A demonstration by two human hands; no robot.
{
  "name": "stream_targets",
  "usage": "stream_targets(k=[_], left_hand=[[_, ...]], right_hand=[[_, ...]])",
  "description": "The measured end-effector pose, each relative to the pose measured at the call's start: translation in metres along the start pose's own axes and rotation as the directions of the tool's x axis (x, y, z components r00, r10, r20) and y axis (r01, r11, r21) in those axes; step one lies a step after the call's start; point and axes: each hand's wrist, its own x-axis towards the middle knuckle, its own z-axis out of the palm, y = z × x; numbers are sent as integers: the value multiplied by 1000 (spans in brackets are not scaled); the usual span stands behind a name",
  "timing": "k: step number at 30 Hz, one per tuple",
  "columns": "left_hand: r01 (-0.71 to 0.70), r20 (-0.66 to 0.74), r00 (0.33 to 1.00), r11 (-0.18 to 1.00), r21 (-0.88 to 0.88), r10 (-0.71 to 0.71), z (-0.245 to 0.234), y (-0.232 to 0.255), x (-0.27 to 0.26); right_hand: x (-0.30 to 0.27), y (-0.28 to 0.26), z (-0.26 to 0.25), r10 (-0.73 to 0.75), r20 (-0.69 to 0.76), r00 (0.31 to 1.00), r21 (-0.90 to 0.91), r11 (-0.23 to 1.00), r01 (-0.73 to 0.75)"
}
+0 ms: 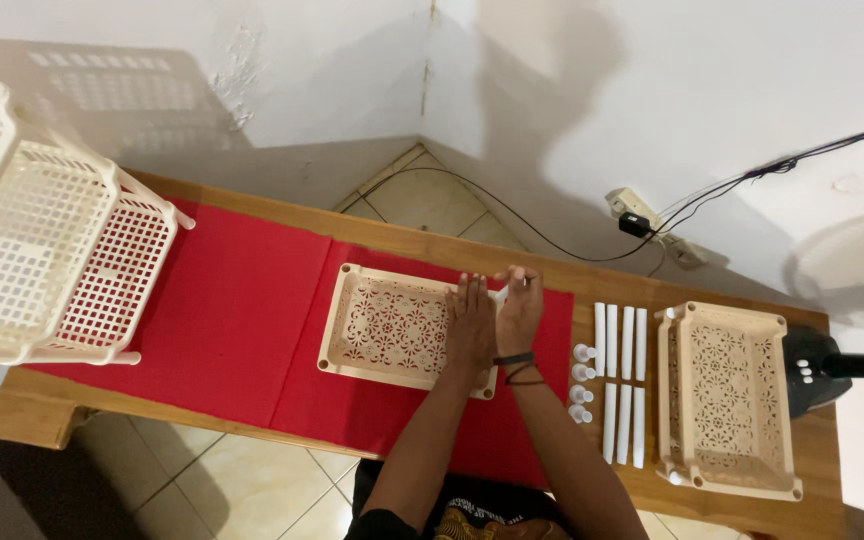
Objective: The person assembles a beige plastic basket by inserting white plastic legs into the basket's corner holes. The person then places the assembled basket on the table next to other parts and a completed basket.
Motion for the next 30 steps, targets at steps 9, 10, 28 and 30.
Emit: stream_targets(k=[9, 10, 28, 30], left_hand=[[1, -122, 992, 970, -242, -31, -5, 0, 1], [9, -61, 998, 973, -231, -24, -7, 0, 0], [24, -48, 998, 959, -282, -39, -15, -2, -7], [-15, -38, 999, 991, -134, 10, -16, -4, -4]], right_hand=[[38, 20, -9, 263, 47, 964, -19, 965, -262], [41, 20, -13, 301, 123, 946, -31, 954, -299], [6, -3, -7, 23, 37, 999, -339, 941, -9], [-6, -1, -2, -18, 29, 999, -376, 926, 27]])
